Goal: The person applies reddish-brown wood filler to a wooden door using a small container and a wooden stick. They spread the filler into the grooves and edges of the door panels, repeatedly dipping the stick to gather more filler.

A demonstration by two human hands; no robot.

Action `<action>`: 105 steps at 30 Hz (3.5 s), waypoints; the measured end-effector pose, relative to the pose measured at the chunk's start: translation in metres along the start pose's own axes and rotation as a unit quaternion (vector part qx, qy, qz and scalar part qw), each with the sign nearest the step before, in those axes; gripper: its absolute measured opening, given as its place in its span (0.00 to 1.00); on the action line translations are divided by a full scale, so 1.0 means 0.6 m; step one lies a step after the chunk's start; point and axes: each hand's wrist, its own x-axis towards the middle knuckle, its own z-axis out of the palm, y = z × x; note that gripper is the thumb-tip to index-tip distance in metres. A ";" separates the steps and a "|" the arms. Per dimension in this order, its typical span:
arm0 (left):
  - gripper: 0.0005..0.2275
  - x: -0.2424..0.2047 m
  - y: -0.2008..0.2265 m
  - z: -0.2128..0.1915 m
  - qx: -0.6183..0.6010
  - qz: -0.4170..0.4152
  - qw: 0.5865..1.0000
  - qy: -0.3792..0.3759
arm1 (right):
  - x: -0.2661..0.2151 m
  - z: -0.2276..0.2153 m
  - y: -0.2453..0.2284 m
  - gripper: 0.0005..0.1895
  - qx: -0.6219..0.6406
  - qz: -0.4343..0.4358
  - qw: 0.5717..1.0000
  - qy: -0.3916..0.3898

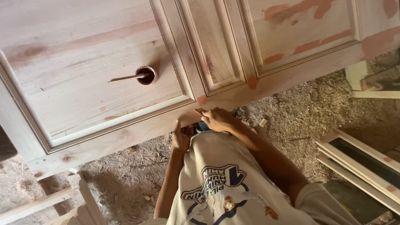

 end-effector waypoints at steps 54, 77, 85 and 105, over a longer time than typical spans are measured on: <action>0.26 -0.023 -0.036 0.030 -0.077 0.258 0.938 0.220 | 0.340 -0.181 0.115 0.11 0.082 -0.004 0.995 0.065; 0.23 -0.087 0.157 -0.065 0.022 0.108 0.980 0.165 | 0.036 -0.156 -0.036 0.29 0.348 0.140 0.912 -0.167; 0.29 -0.089 0.204 -0.031 0.036 0.111 0.966 0.231 | -0.105 -0.094 0.050 0.19 0.511 0.176 0.835 0.104; 0.31 -0.070 0.099 0.082 0.159 0.183 0.934 0.263 | -0.052 -0.177 0.264 0.16 0.518 0.118 0.837 0.130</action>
